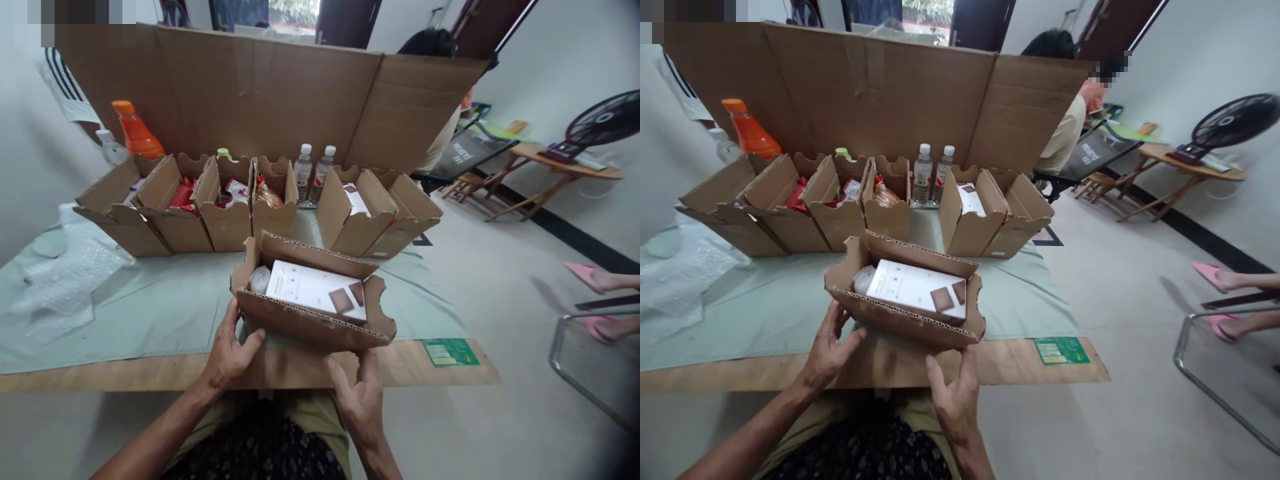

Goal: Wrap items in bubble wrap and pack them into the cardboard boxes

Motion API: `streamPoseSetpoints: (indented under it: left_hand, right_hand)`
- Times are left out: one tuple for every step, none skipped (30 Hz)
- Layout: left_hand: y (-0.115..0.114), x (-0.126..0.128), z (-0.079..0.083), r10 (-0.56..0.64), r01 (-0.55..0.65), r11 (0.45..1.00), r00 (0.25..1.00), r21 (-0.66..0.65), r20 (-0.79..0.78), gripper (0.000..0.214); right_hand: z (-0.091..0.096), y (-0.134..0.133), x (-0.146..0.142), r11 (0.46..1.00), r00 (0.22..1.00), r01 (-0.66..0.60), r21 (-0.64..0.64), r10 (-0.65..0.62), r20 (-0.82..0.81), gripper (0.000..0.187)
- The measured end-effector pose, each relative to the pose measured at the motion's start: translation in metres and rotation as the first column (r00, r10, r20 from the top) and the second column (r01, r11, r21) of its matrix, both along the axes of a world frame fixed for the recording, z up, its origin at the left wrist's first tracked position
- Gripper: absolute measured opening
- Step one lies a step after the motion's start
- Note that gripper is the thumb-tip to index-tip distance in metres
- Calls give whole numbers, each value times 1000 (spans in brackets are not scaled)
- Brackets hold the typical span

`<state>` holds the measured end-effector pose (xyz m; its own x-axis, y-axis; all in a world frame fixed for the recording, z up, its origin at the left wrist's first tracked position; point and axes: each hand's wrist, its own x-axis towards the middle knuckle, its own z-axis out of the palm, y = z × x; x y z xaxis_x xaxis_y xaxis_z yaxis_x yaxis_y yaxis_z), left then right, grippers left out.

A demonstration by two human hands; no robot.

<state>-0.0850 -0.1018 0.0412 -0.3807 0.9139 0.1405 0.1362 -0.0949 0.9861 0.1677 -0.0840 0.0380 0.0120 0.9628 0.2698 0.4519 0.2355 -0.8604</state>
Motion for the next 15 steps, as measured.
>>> streamPoseSetpoints:
  left_hand:
    - [9,-2,1,-15,15,1000,1000,20,7,63]
    - [20,-3,2,-35,34,998,999,44,13,63]
    - [32,-3,3,-56,55,996,998,66,14,64]
    - [45,-2,2,-72,71,994,997,86,10,65]
    - [57,0,1,-82,82,992,997,97,2,67]
    - [68,2,-1,-88,89,991,996,101,-8,70]
    - [76,4,-5,-90,91,991,996,99,-19,73]
    - [83,6,-10,-89,91,992,996,91,-29,76]
    - [86,7,-15,-89,92,992,995,81,-37,78]
    - [87,8,-20,-87,90,993,995,72,-44,80]
    - [85,10,-25,-79,82,995,996,65,-48,81]
    - [81,12,-28,-63,67,996,997,59,-52,82]
    - [76,14,-31,-38,41,998,998,53,-57,82]
    - [69,16,-33,-7,9,999,998,43,-63,82]
    - [62,20,-35,26,-24,999,997,28,-71,81]
  right_hand:
    - [-4,1,-2,1000,1000,16,19,-16,1,53]
    - [-7,3,-4,999,999,31,43,-31,5,54]
    - [-9,5,-3,996,999,42,72,-43,16,55]
    - [-12,5,-1,993,998,54,106,-58,34,54]
    - [-15,4,3,988,996,64,138,-72,55,52]
    - [-19,3,9,984,994,68,163,-82,75,52]
    - [-23,1,17,982,992,68,177,-85,90,52]
    - [-27,1,25,982,991,69,174,-87,98,54]
    - [-31,3,34,986,992,68,153,-84,99,57]
    - [-32,7,43,991,993,62,120,-73,89,61]
    - [-32,14,52,995,996,48,84,-53,68,67]
    - [-31,24,59,998,999,23,51,-25,35,74]
    - [-28,36,66,1000,1000,-14,22,14,-6,82]
    - [-24,50,70,998,997,-64,-1,64,-52,92]
    - [-19,64,73,992,988,-120,-21,118,-96,101]
